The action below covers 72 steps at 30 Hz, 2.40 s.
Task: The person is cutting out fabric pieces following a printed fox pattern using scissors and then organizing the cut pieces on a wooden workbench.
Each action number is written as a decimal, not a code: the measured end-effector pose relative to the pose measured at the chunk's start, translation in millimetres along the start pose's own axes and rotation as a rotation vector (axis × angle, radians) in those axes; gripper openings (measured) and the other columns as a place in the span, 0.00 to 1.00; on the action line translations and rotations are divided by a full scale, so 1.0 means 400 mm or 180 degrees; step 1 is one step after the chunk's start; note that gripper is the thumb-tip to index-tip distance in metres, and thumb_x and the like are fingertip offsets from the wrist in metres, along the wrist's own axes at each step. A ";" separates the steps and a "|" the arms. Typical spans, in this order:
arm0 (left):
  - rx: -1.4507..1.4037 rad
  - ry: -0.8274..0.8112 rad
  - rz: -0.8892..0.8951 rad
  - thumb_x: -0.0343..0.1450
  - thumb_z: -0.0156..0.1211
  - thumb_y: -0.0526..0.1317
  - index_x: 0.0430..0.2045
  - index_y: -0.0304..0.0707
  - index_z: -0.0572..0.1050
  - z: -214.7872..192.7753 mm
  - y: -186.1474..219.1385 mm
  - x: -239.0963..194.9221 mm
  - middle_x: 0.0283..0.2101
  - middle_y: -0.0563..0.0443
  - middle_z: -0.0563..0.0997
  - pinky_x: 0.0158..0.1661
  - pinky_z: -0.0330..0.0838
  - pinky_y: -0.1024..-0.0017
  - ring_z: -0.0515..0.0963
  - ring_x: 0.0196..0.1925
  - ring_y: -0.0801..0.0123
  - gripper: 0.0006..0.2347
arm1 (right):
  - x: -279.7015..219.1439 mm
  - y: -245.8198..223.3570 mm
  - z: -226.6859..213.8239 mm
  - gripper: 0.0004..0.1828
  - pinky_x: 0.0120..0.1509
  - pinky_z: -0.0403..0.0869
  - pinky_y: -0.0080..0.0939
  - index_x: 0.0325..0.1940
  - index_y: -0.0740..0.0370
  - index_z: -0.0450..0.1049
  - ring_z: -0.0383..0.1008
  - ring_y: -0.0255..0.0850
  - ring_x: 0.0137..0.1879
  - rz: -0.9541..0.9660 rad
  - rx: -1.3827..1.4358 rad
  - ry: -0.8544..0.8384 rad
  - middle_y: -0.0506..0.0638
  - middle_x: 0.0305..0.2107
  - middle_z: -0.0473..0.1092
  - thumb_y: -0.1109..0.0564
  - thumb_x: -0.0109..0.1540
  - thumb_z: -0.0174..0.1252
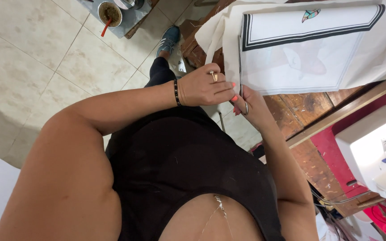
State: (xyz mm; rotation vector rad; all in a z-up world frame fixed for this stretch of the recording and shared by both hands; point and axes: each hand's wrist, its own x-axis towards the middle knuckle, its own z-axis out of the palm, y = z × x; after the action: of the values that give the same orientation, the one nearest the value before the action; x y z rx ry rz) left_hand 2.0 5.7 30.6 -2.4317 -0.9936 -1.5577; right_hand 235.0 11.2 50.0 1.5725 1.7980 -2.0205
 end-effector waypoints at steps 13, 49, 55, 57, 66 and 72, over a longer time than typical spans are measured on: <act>-0.0153 -0.0108 -0.0112 0.77 0.49 0.33 0.23 0.44 0.67 -0.001 0.010 -0.009 0.27 0.56 0.72 0.31 0.67 0.73 0.70 0.26 0.68 0.10 | 0.061 0.001 -0.038 0.26 0.36 0.75 0.46 0.37 0.64 0.71 0.76 0.46 0.27 -0.0103 -0.0162 -0.0109 0.56 0.16 0.70 0.37 0.70 0.52; 0.0148 -0.0518 -0.0077 0.77 0.53 0.35 0.26 0.45 0.69 0.000 0.014 -0.079 0.27 0.54 0.74 0.34 0.68 0.70 0.72 0.28 0.65 0.07 | 0.076 -0.103 -0.068 0.18 0.34 0.73 0.38 0.40 0.65 0.71 0.73 0.41 0.24 -0.0440 0.0028 0.0268 0.53 0.16 0.68 0.47 0.71 0.58; 0.0194 -0.0654 0.0014 0.78 0.54 0.40 0.26 0.44 0.69 0.003 0.013 -0.084 0.27 0.55 0.73 0.34 0.67 0.70 0.71 0.28 0.65 0.09 | -0.081 -0.076 -0.054 0.17 0.35 0.73 0.31 0.52 0.60 0.75 0.76 0.39 0.26 -0.0519 0.0124 0.1520 0.52 0.17 0.70 0.50 0.66 0.71; -0.0102 -0.0740 -0.0045 0.78 0.52 0.55 0.29 0.44 0.72 -0.017 0.019 -0.054 0.29 0.54 0.75 0.35 0.67 0.68 0.72 0.29 0.64 0.16 | -0.098 -0.033 -0.029 0.13 0.32 0.68 0.31 0.51 0.60 0.77 0.72 0.38 0.24 -0.0484 -0.0327 0.2055 0.51 0.15 0.68 0.56 0.66 0.71; -0.0065 -0.2025 -0.0058 0.73 0.58 0.30 0.40 0.36 0.76 0.078 -0.075 0.059 0.44 0.47 0.80 0.43 0.77 0.63 0.76 0.45 0.61 0.05 | -0.060 0.055 0.000 0.14 0.29 0.60 0.38 0.40 0.51 0.73 0.59 0.32 0.23 -0.0286 -0.0957 0.2602 0.38 0.17 0.62 0.45 0.65 0.71; 0.0711 -0.2584 -0.1202 0.62 0.74 0.43 0.48 0.49 0.75 0.359 -0.239 0.154 0.49 0.50 0.75 0.46 0.69 0.53 0.73 0.52 0.49 0.21 | -0.140 0.088 -0.006 0.26 0.34 0.67 0.35 0.59 0.48 0.72 0.71 0.32 0.23 0.0294 -0.0003 0.2984 0.40 0.15 0.66 0.39 0.62 0.67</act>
State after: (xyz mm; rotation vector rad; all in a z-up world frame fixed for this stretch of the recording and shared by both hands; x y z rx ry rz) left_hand 77.3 167.3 -11.1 -2.8385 -1.7007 -0.3941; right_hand 284.7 -30.6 61.2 2.8226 1.8185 -1.2840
